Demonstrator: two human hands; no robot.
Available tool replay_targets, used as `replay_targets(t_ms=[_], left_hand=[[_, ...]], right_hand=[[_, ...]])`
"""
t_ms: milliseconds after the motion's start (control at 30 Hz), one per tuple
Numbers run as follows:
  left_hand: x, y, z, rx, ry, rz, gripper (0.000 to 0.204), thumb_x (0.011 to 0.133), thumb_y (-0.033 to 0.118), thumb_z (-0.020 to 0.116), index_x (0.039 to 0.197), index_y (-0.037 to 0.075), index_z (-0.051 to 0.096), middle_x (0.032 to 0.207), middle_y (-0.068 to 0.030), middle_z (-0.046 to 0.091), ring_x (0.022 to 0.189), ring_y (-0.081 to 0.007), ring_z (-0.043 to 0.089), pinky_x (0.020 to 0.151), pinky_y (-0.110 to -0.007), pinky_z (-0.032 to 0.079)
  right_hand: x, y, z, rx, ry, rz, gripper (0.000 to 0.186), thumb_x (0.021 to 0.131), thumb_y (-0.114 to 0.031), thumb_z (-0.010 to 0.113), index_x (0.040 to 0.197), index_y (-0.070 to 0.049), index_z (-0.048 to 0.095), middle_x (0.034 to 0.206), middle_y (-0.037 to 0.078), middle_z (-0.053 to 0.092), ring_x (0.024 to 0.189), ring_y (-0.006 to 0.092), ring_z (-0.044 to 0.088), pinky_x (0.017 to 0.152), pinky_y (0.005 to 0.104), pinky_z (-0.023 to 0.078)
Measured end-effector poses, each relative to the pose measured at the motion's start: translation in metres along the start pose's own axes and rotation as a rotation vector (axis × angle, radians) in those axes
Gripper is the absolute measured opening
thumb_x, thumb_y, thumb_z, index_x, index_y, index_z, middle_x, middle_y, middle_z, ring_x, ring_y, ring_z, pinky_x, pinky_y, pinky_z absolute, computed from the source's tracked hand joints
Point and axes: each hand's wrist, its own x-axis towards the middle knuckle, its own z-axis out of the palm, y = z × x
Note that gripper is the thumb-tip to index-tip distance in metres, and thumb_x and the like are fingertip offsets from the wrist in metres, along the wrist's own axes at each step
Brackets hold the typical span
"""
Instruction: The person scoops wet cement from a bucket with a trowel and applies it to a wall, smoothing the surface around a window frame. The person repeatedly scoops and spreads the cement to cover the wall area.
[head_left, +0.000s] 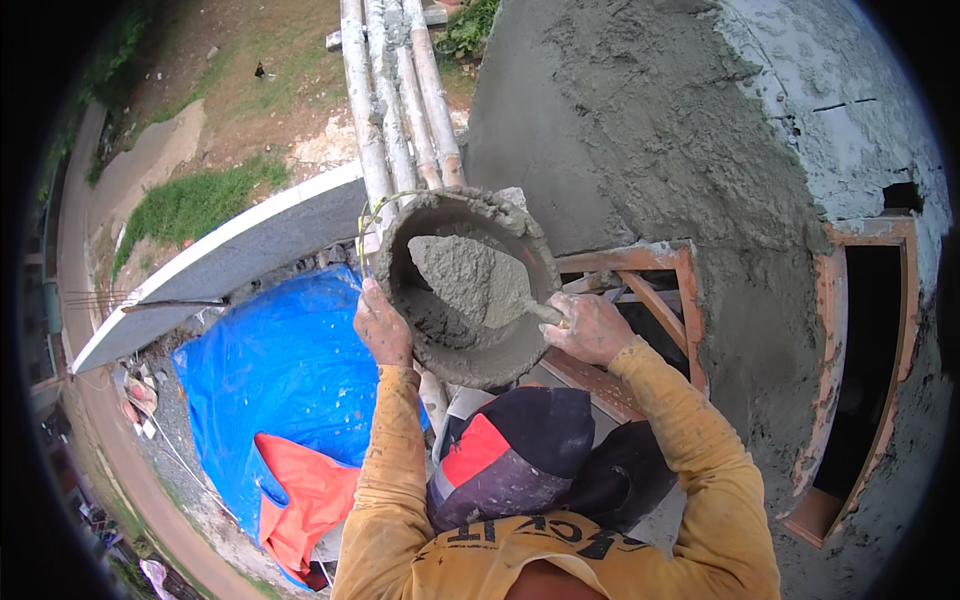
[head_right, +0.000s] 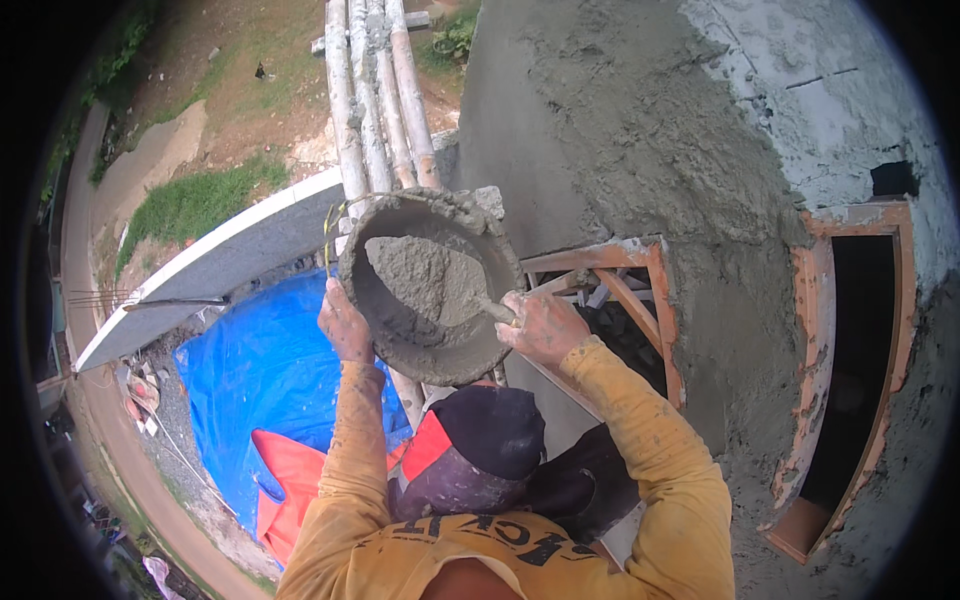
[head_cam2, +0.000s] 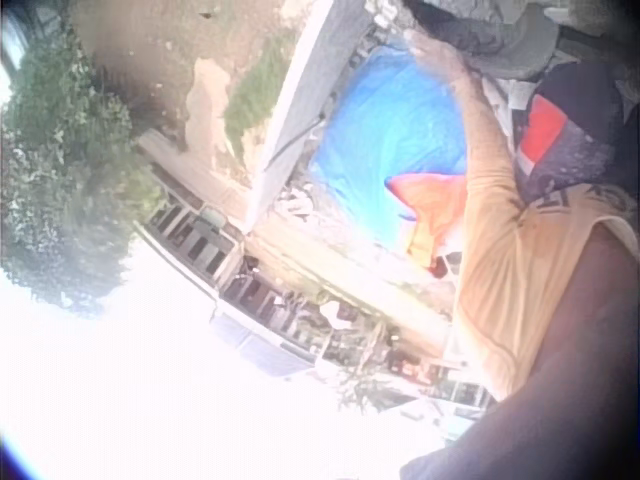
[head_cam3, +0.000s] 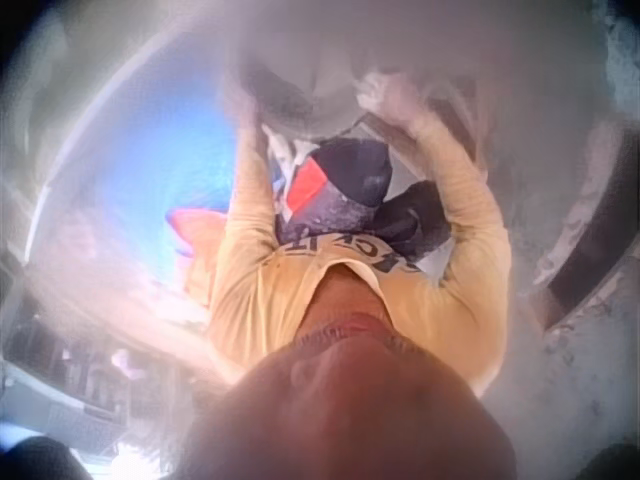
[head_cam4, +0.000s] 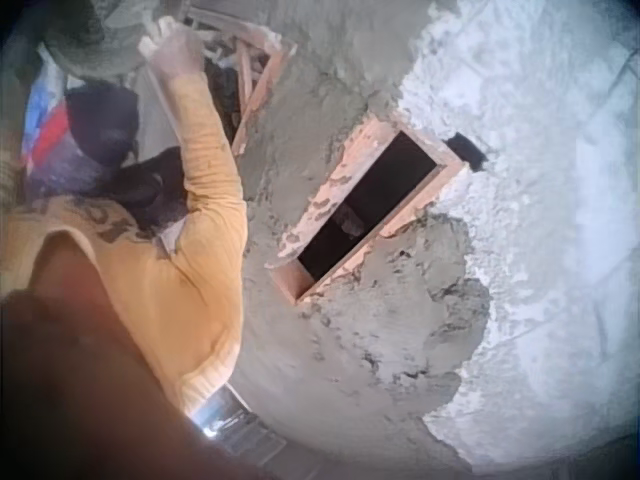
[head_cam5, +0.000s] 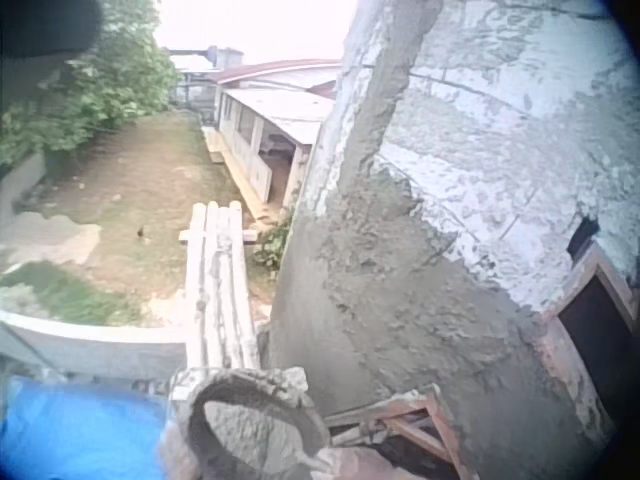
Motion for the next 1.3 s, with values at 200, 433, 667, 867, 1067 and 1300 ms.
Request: replay_targets(t_ms=[200,433,667,867,1067,1300], left_hand=[[0.003,-0.017,-0.016,0.015,0.027,-0.028,0.046,0.097,0.031,0.038,0.087,-0.009,0.058,0.073,-0.0252,0.058,0.062,-0.0348,0.051,0.058,-0.042,0.039],[0.001,-0.015,-0.007,0.028,-0.011,-0.037,0.048,0.097,0.033,0.039,0.082,-0.009,0.057,0.066,-0.0156,0.055,0.060,-0.0213,0.043,0.057,-0.039,0.036],[0.002,-0.007,-0.018,0.132,0.004,-0.036,0.041,0.098,0.027,0.037,0.089,-0.007,0.058,0.074,-0.0254,0.056,0.068,-0.0392,0.053,0.060,-0.044,0.039],[-0.005,-0.023,0.001,0.406,-0.103,0.223,0.029,0.096,0.017,0.038,0.104,-0.004,0.056,0.088,-0.0234,0.059,0.075,-0.0410,0.056,0.063,-0.044,0.044],[-0.032,0.042,0.028,0.111,-0.095,0.141,0.032,0.096,0.021,0.040,0.088,-0.004,0.058,0.074,-0.0231,0.057,0.064,-0.0359,0.054,0.057,-0.042,0.040],[-0.020,0.015,0.017,0.159,-0.102,0.080,0.038,0.096,0.025,0.039,0.089,-0.006,0.059,0.078,-0.0277,0.059,0.072,-0.0423,0.056,0.060,-0.047,0.041]], right_hand=[[0.025,-0.059,-0.133,0.203,0.235,-0.303,0.038,0.080,-0.024,0.060,0.103,0.005,0.059,0.083,0.018,0.064,0.072,0.0326,0.063,0.068,0.0380,0.050],[0.118,0.020,-0.271,0.645,0.495,0.128,0.034,0.089,-0.025,0.054,0.110,0.000,0.057,0.069,0.001,0.050,0.052,0.0087,0.047,0.047,0.0234,0.042],[-0.005,-0.005,-0.214,0.431,0.757,0.146,0.034,0.085,-0.027,0.055,0.104,0.001,0.061,0.070,0.006,0.058,0.058,0.0140,0.053,0.054,0.0271,0.045],[-0.012,0.024,-0.055,-0.393,0.271,-0.026,0.034,0.079,-0.026,0.058,0.101,-0.001,0.059,0.093,0.017,0.063,0.090,0.0317,0.062,0.076,0.0401,0.049],[0.037,-0.016,0.067,-0.366,0.032,-0.144,0.025,0.079,-0.018,0.054,0.097,-0.001,0.058,0.097,0.018,0.061,0.090,0.0327,0.062,0.078,0.0411,0.050],[-0.021,0.009,0.038,-0.004,-0.126,0.074,0.040,0.078,-0.028,0.056,0.105,0.001,0.057,0.096,0.022,0.062,0.094,0.0395,0.059,0.082,0.0466,0.047]])
